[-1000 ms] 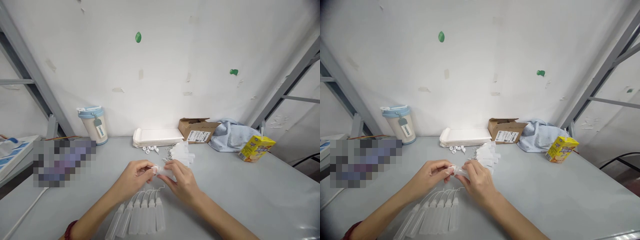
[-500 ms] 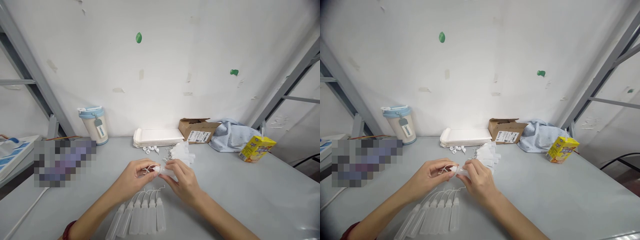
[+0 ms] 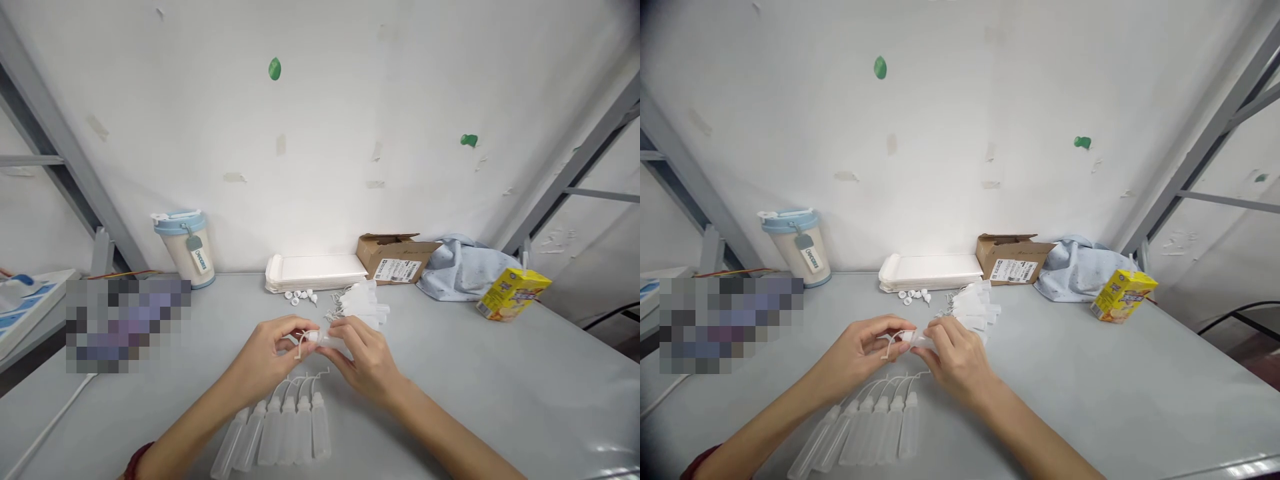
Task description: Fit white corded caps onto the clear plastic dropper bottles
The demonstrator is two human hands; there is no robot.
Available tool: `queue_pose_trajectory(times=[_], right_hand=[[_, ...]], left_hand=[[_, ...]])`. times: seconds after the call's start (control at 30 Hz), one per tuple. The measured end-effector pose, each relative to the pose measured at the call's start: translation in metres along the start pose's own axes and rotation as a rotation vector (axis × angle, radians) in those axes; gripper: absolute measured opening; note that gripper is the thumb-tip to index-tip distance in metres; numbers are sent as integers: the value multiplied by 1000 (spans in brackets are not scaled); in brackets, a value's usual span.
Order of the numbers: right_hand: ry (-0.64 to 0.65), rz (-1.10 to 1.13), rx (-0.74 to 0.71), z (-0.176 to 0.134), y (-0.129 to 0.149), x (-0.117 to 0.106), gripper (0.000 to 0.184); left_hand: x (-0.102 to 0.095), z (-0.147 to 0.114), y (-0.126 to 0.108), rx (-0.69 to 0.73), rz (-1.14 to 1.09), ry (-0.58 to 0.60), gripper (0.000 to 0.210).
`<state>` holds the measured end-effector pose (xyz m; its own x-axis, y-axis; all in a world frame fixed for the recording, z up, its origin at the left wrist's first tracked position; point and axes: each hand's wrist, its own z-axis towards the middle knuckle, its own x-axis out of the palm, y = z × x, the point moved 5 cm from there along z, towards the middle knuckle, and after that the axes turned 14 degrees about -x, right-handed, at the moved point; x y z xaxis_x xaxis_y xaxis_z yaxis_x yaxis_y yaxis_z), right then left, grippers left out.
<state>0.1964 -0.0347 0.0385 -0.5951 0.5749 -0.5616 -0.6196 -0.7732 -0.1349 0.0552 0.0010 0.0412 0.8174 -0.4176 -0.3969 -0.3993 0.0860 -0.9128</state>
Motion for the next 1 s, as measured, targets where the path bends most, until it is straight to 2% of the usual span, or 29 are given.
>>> queue_pose_trajectory(times=[0.17, 0.27, 0.4, 0.57, 0.63, 0.77, 0.87, 1.0], right_hand=[[15, -50, -43, 3, 1, -2, 5], [21, -64, -55, 4, 1, -2, 3], [0, -44, -57, 5, 1, -3, 7], [-5, -34, -73, 7, 5, -5, 7], [8, -19, -66, 6, 5, -4, 8], [72, 63, -28, 1, 3, 0, 10], [154, 230, 105, -3, -1, 5, 14], [275, 588, 449, -7, -7, 12, 20]], left_hand=[[2, 3, 10, -129, 51, 17, 36], [5, 4, 9, -96, 6, 67, 32], [4, 3, 5, -55, -54, 68, 25], [5, 3, 6, -101, -7, 69, 30], [6, 1, 5, -73, 8, 59, 31], [3, -3, -3, 105, 119, -43, 26], [2, -4, -6, 172, 161, -85, 23], [1, -1, -4, 113, 149, -52, 27]])
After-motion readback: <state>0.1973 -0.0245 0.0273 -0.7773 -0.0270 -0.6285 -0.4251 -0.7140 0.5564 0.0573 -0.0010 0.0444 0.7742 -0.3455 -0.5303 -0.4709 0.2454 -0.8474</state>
